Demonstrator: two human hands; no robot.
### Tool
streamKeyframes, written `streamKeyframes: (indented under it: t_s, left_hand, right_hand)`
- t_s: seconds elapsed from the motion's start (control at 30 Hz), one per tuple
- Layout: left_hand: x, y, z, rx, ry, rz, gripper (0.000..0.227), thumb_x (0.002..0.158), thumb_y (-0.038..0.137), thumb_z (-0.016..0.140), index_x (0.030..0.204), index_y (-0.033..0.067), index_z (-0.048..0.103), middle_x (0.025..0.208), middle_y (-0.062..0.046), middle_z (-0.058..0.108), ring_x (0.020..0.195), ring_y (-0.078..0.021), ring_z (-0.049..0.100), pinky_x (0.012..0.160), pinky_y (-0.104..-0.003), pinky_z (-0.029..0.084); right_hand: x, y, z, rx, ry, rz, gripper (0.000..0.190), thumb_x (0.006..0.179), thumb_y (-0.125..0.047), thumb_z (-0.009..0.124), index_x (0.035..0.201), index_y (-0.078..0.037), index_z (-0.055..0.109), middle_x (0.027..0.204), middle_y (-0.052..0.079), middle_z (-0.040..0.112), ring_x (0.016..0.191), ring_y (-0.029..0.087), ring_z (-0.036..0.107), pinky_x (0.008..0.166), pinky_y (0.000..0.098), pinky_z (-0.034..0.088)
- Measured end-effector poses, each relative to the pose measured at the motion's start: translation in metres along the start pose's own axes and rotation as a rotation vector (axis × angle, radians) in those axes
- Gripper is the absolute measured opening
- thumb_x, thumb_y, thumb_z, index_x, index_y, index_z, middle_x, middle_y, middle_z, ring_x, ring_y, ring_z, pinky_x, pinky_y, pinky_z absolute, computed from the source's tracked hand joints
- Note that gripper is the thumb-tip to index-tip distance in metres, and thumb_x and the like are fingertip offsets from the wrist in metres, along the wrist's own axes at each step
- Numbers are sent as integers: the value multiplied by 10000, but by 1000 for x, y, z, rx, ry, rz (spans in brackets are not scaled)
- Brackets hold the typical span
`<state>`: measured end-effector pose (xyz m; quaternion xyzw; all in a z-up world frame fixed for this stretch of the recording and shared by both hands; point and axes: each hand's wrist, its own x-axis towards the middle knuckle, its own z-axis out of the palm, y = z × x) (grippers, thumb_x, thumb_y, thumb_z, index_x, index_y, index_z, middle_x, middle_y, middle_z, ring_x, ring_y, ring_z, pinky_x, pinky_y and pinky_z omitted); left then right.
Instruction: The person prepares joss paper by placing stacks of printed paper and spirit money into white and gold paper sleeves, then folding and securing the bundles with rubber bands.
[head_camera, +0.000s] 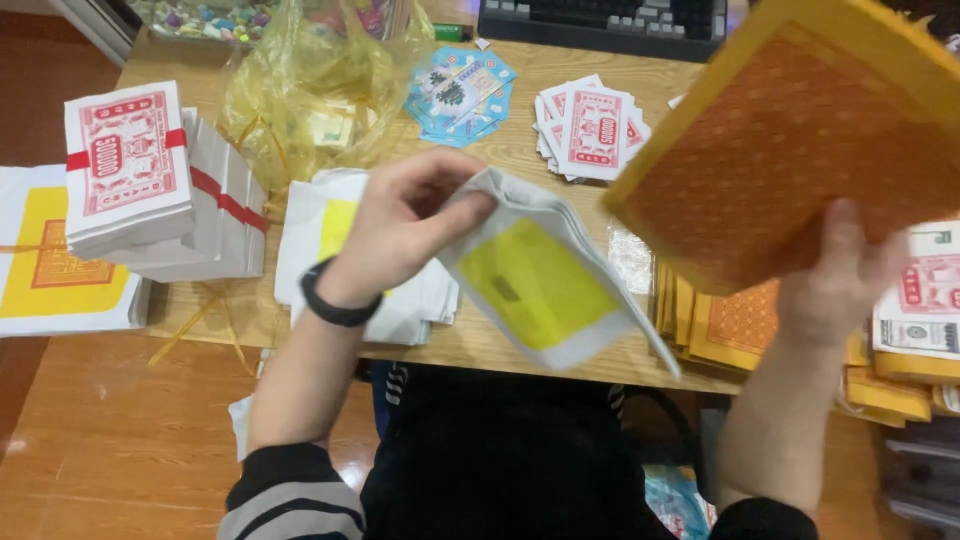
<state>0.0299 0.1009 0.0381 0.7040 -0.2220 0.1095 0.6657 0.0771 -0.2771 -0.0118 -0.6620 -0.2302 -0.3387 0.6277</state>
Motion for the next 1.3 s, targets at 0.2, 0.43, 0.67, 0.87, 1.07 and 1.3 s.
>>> streamKeyframes:
  t_s: [0.2, 0.43, 0.67, 0.87, 1.07, 1.3]
  left_hand:
    - [6, -40, 72, -380, 366, -264, 173, 840, 219, 769, 911, 67, 728, 749, -8, 684, 649, -12, 581, 539, -142, 468]
    - [4, -57, 90, -407, 449, -242, 202, 878, 190, 743, 931, 0, 705, 1278, -197, 585, 1124, -243, 592, 946, -384, 492]
    - [8, -61, 97, -336, 564, -325, 147, 809, 205, 811, 843, 83, 736, 781, 52, 618, 704, 26, 485, 627, -120, 444]
    - [8, -68, 101, -325, 598, -323, 147, 806, 182, 808, 851, 64, 733, 848, 32, 631, 717, 20, 442, 657, -139, 433]
    - [9, -72, 105, -335, 614, -312, 147, 807, 178, 806, 862, 61, 736, 938, 22, 653, 737, 18, 414, 680, -142, 424]
    - [4, -82, 105, -322, 621, -309, 193, 806, 189, 819, 944, 77, 742, 933, 25, 666, 747, 19, 436, 667, -133, 437]
  right_hand:
    - [-60, 41, 54, 303, 82, 389, 301, 1028, -163, 438, 1310, -78, 500, 1186, 112, 624, 1098, 155, 612, 997, 348, 521]
    - [-79, 67, 47, 339, 41, 522, 362, 974, -124, 387, 1316, -54, 483, 1138, 189, 640, 1048, 255, 661, 941, 449, 570]
    - [-75, 59, 56, 362, -66, 511, 429, 1020, -254, 301, 1351, -54, 487, 1224, 161, 608, 1146, 246, 607, 1034, 435, 488]
    - [-56, 23, 79, 438, -79, 543, 551, 990, -395, 302, 1387, -37, 435, 1236, 158, 595, 1106, 249, 629, 1023, 435, 504]
    - [-55, 17, 82, 406, -82, 538, 566, 969, -361, 405, 1405, 0, 395, 1261, 184, 575, 1108, 259, 624, 1001, 448, 519]
    - [-62, 31, 75, 294, 23, 566, 350, 991, -119, 500, 1319, 2, 479, 1119, 183, 651, 937, 236, 698, 828, 398, 610]
